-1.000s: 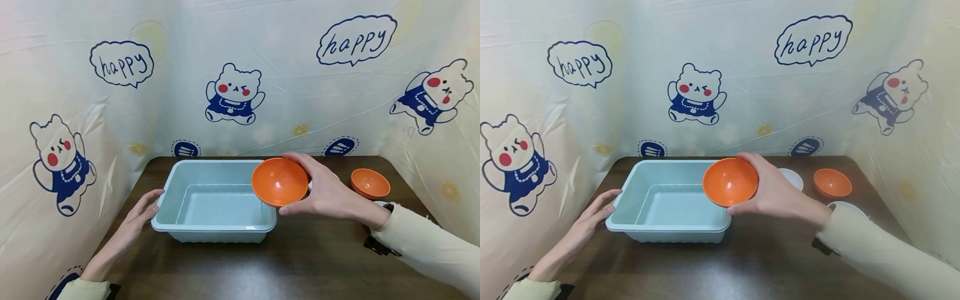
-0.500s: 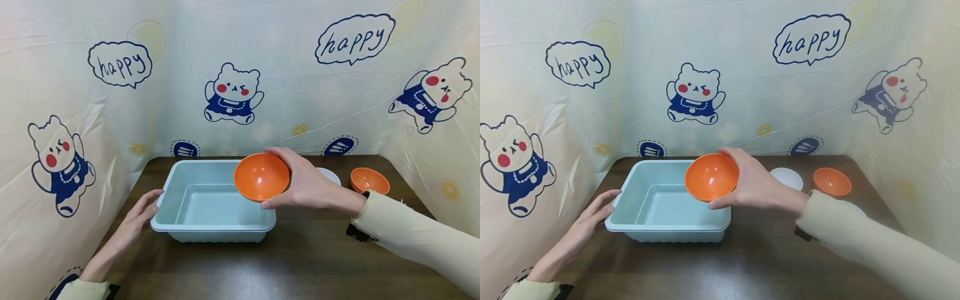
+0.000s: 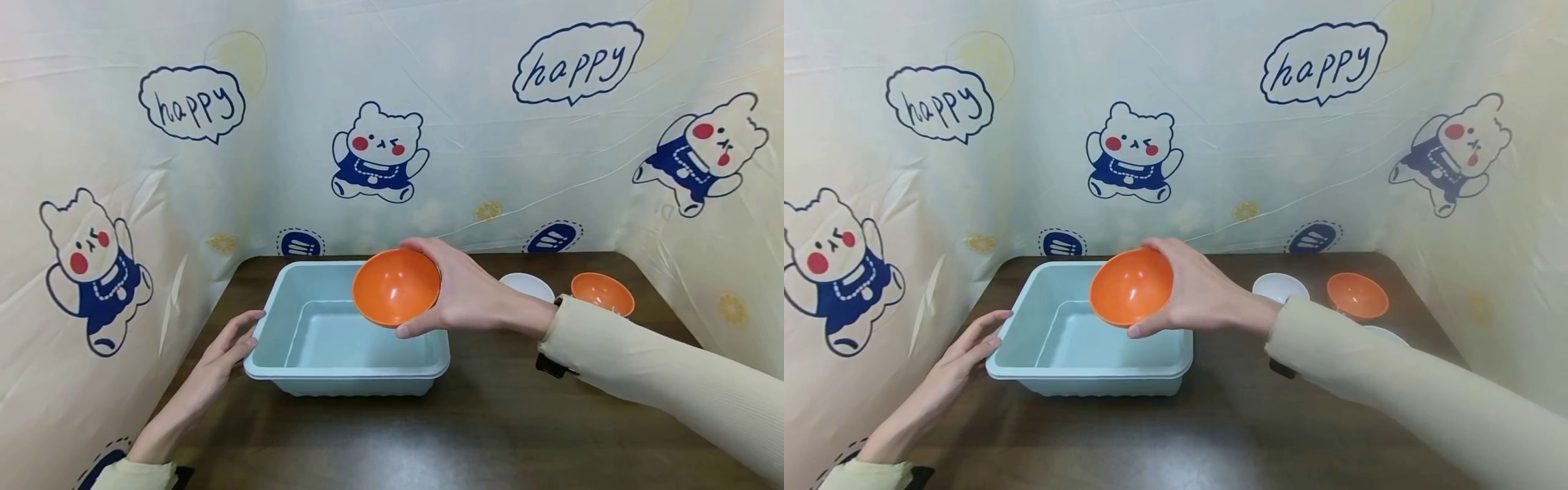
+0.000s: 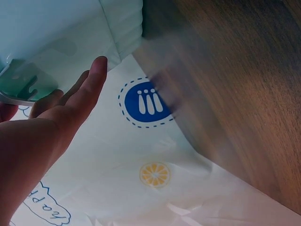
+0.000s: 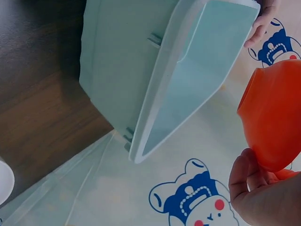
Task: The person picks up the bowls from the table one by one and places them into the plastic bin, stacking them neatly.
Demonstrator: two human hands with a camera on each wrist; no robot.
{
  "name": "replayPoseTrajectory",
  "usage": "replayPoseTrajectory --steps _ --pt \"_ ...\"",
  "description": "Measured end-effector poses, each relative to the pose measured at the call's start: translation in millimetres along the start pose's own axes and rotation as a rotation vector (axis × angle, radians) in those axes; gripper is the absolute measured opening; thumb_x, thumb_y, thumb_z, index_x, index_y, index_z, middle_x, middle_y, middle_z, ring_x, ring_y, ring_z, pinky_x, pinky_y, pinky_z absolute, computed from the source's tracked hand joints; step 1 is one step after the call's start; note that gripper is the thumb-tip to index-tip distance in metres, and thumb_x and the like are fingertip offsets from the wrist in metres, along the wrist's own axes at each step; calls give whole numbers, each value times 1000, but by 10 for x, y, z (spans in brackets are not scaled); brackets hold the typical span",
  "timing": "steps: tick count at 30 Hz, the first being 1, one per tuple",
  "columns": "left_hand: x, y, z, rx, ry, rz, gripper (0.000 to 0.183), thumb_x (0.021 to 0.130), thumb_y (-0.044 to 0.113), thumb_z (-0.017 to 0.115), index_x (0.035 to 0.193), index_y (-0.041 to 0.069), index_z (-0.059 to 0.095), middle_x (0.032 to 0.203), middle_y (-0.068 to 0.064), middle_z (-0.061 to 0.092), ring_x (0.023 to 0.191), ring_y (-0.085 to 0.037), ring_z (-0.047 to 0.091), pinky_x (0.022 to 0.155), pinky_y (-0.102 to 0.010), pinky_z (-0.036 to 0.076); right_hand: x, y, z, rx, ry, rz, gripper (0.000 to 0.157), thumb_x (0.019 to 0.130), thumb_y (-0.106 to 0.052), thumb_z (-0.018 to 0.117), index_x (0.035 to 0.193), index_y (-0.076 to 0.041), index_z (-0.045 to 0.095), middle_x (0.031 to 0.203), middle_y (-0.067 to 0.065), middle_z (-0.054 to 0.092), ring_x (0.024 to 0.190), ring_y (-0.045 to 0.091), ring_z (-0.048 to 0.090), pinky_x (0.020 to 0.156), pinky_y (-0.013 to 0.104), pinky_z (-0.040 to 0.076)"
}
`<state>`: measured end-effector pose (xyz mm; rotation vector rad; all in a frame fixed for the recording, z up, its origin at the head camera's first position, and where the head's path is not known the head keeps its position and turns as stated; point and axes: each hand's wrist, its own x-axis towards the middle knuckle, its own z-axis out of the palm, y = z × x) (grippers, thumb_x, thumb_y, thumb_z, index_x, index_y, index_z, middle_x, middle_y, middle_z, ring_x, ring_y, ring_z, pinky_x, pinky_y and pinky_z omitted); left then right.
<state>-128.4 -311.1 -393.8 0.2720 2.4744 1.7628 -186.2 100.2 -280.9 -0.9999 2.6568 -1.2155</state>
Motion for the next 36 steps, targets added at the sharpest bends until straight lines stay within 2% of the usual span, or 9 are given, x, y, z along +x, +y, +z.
replayPoseTrajectory --steps 11,28,36 --pt "5 -2 2 3 -4 -5 50 116 22 38 161 4 23 160 -34 35 114 -1 61 85 -29 54 148 -40 47 -5 -16 9 106 68 -51 94 155 -18 44 135 -7 54 119 13 53 84 38 57" --pt "12 9 -20 31 -10 -20 52 116 26 39 161 5 23 162 -34 32 116 8 55 86 -28 53 444 -67 229 -34 -95 -16 102 68 -47 93 153 -15 46 136 -5 54 119 13 51 82 34 57" --pt "7 11 4 28 -1 -32 51 116 24 38 161 5 23 162 -33 33 117 5 55 86 -27 53 552 -76 302 -64 -126 -18 103 69 -49 92 153 -15 45 140 -4 53 120 14 50 85 34 55"
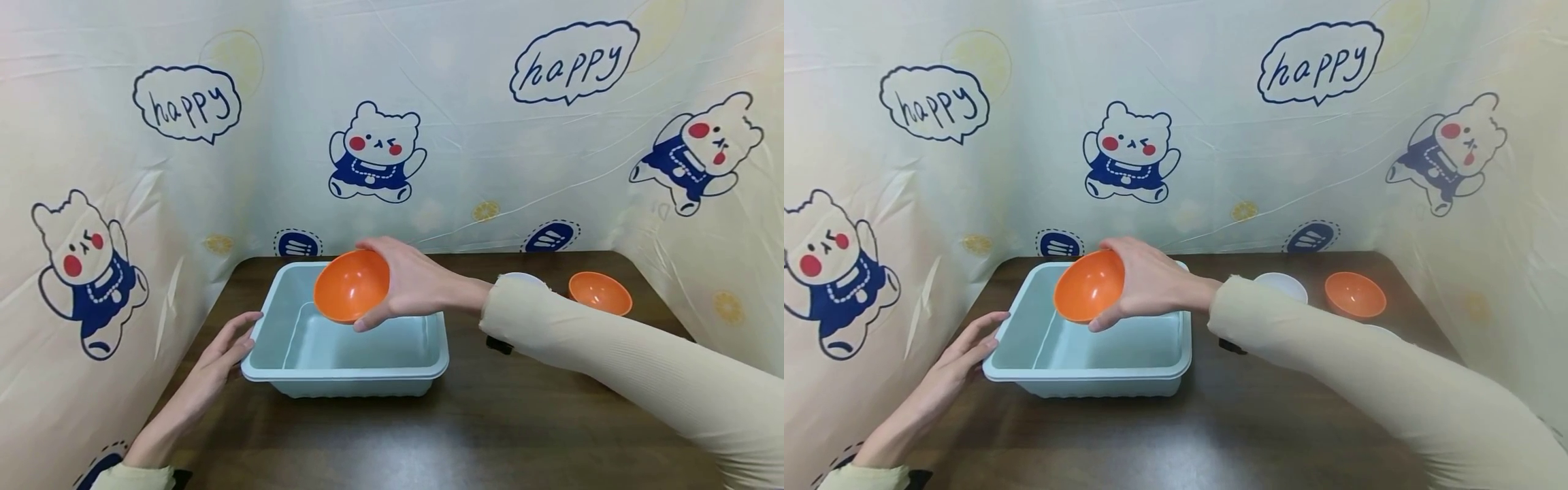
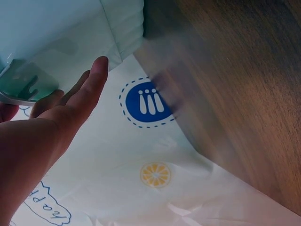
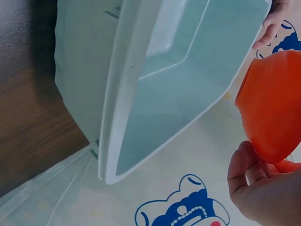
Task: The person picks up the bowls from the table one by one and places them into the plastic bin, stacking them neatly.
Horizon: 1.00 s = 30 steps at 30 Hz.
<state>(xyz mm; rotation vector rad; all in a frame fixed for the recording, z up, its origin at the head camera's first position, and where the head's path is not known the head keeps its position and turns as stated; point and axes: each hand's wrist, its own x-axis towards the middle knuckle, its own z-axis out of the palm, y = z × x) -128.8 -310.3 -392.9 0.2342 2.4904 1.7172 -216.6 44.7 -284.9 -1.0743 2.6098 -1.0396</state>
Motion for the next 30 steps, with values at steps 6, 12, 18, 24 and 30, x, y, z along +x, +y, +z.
replayPoseTrajectory --steps 6,12,18,24,30 --pt "-7 21 0 -3 1 10 51 116 24 38 161 5 23 161 -33 34 117 6 55 86 -27 53 68 -23 38 -6 -8 -7 100 69 -51 91 151 -16 47 138 -5 54 118 11 51 84 31 55" --pt "1 26 3 4 -5 2 52 116 26 39 161 5 23 162 -33 33 117 5 56 86 -27 53 130 -20 89 1 -21 -6 100 68 -51 91 151 -17 47 138 -6 54 117 11 51 85 31 54" --pt "-6 6 -2 0 1 12 51 116 23 38 161 4 24 161 -34 33 117 5 56 85 -27 53 214 -6 171 9 -47 -8 100 70 -52 91 152 -16 47 137 -4 53 118 12 50 87 34 53" --pt "-8 10 -1 14 2 -4 52 116 26 38 161 6 23 163 -32 32 117 8 53 86 -27 53 290 4 245 -9 -59 9 103 69 -54 91 153 -15 46 135 -5 54 117 12 50 88 33 53" --pt "-8 5 -3 -4 -4 18 51 116 23 38 161 4 23 161 -33 34 115 2 57 86 -27 53 359 -18 294 -15 -62 13 103 70 -56 89 154 -14 45 134 -5 53 116 11 49 87 34 52"
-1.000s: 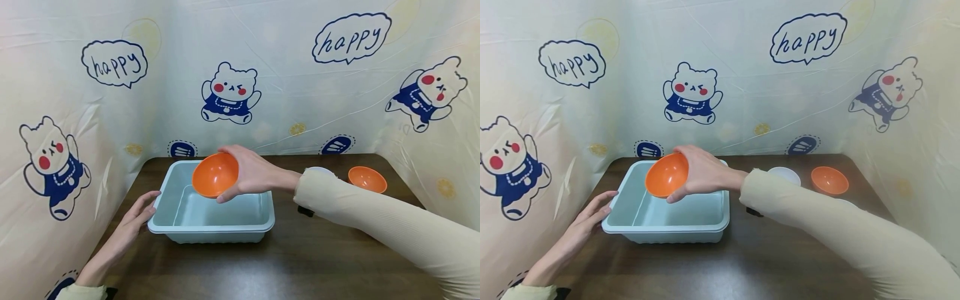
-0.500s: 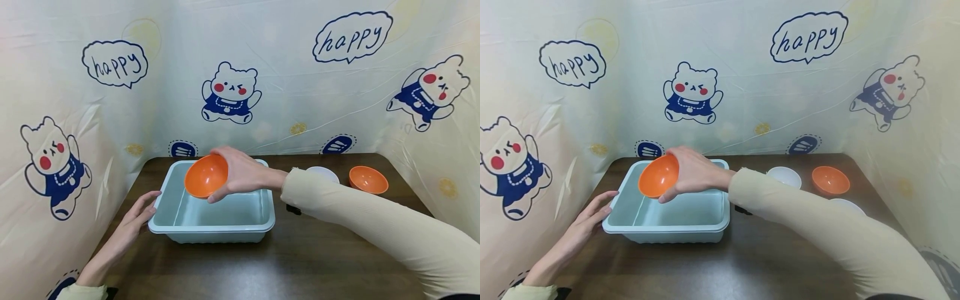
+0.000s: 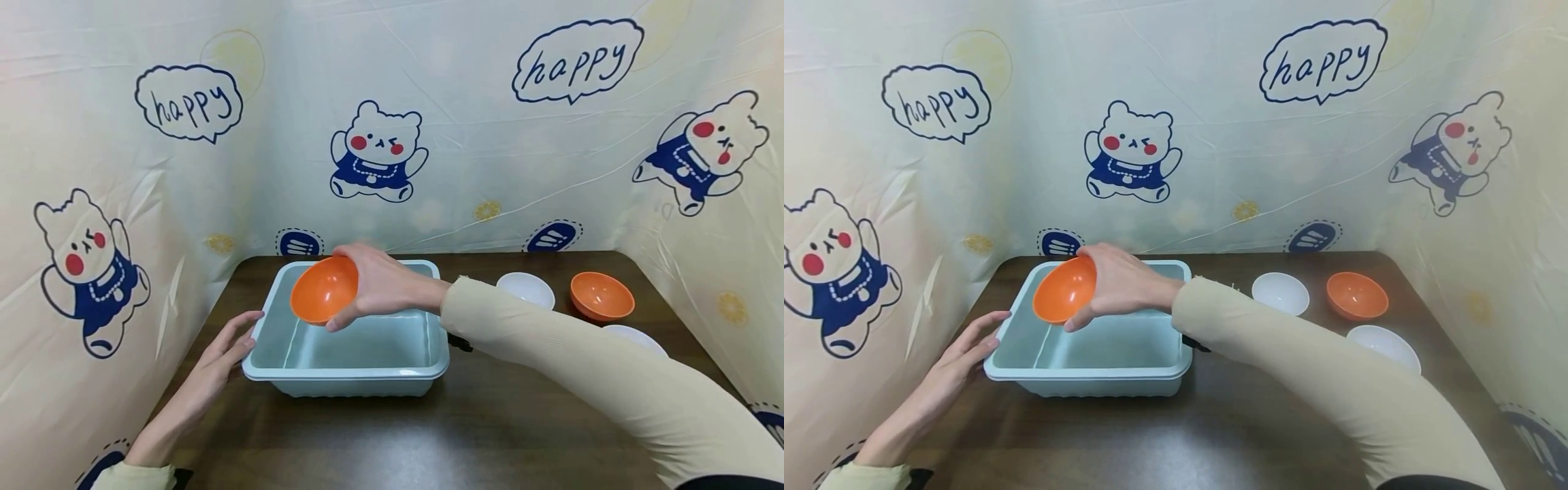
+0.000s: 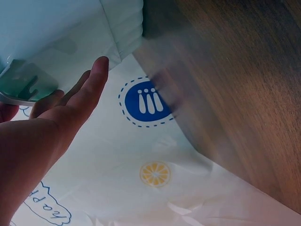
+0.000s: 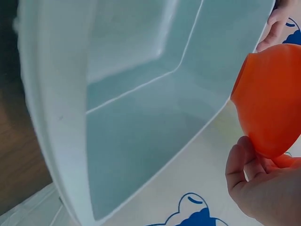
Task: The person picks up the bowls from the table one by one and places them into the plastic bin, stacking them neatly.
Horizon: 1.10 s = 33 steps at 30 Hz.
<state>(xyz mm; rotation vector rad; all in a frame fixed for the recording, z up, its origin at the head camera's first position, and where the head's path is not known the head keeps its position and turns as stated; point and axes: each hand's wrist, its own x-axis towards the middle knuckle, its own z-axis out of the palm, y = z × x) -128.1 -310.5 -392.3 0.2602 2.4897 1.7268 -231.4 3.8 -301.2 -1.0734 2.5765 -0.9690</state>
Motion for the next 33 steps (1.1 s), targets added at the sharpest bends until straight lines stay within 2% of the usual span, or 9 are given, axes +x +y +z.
replayPoseTrajectory --steps 12,17,24,33 --pt "0 -4 -20 14 0 -20 52 116 24 37 162 6 21 161 -34 33 113 -1 58 86 -28 54 126 -56 86 -34 -11 -14 104 72 -57 87 156 -13 44 140 -2 53 116 11 50 90 32 51" --pt "0 -9 -10 15 2 -14 51 116 23 37 161 5 21 162 -33 32 113 3 57 86 -27 54 135 -60 133 -11 -18 -8 104 72 -57 87 156 -14 43 139 -4 52 114 10 50 89 30 51" --pt "-4 -1 -13 12 8 -18 51 116 24 37 161 5 22 159 -33 37 110 -1 58 86 -28 54 183 -59 205 12 -19 -2 104 71 -57 88 155 -14 43 137 -4 52 112 10 51 85 28 51" --pt "1 1 -14 4 -5 -18 52 116 24 38 161 5 22 162 -34 32 113 3 57 86 -27 54 241 -41 310 22 -39 27 106 72 -55 89 156 -13 41 137 -1 52 112 12 52 84 29 51"
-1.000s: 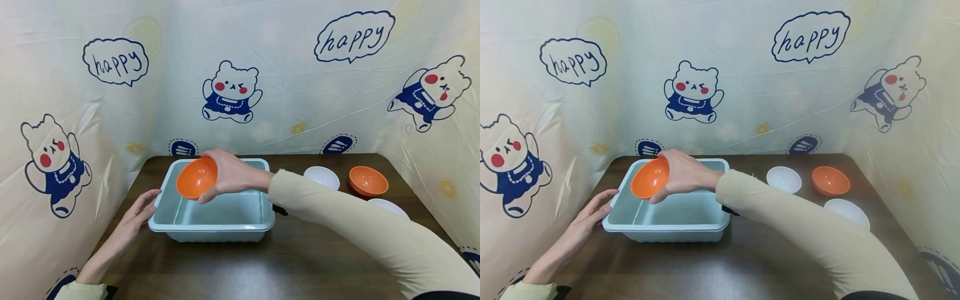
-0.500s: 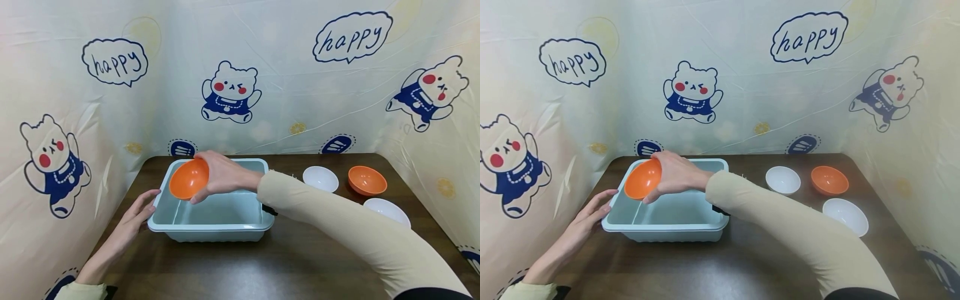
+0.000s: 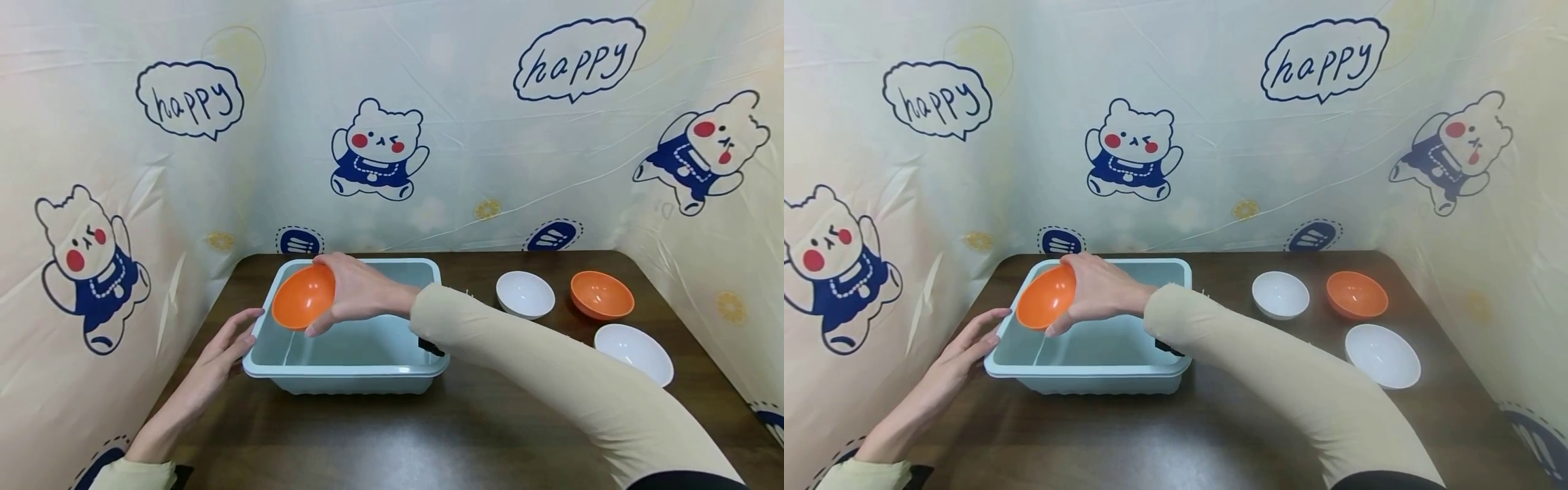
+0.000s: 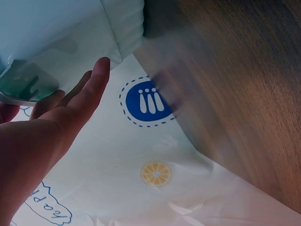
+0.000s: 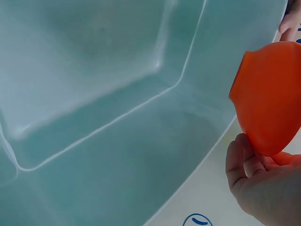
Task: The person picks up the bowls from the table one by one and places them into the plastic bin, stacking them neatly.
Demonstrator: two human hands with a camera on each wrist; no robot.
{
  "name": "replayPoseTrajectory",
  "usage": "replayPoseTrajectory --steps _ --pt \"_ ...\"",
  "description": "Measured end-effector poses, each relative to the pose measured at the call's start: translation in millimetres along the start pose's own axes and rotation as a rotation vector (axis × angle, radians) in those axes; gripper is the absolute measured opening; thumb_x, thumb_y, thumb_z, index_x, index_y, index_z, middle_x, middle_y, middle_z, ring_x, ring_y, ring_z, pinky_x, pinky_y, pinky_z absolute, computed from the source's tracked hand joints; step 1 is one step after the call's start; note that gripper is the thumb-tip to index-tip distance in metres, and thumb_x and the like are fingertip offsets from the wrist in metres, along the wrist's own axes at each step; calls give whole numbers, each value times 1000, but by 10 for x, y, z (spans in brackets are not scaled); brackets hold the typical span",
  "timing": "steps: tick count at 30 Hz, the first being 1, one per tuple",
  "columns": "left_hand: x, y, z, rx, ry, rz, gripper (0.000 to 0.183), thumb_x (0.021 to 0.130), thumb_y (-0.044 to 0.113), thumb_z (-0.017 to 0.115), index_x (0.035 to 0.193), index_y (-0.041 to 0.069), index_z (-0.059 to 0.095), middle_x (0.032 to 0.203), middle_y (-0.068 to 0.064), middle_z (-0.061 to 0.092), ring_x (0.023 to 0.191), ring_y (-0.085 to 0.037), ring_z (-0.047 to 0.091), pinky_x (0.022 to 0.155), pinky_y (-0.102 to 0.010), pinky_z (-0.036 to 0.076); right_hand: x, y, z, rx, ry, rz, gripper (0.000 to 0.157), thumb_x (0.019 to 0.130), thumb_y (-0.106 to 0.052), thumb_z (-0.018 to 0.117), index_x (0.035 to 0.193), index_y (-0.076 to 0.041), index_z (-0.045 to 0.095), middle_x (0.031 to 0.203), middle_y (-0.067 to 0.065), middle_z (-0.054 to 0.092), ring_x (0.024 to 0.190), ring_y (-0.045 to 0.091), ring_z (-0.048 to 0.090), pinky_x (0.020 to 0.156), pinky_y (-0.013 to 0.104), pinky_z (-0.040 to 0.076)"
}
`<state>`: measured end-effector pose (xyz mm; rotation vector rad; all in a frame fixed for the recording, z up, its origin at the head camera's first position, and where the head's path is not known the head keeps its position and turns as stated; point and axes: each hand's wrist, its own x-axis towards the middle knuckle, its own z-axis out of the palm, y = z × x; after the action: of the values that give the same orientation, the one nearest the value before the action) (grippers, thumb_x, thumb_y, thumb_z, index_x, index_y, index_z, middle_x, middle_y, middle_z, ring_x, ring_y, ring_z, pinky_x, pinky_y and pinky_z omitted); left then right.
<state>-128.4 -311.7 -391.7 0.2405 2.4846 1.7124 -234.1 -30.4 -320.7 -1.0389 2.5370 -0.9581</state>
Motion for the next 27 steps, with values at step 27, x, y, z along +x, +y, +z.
replayPoseTrajectory --steps 27 --pt "-3 -3 -1 21 1 2 51 116 24 37 161 5 22 162 -34 32 113 2 58 87 -27 54 163 142 239 37 1 20 109 71 -51 92 158 -12 39 145 0 51 119 14 48 91 31 50"
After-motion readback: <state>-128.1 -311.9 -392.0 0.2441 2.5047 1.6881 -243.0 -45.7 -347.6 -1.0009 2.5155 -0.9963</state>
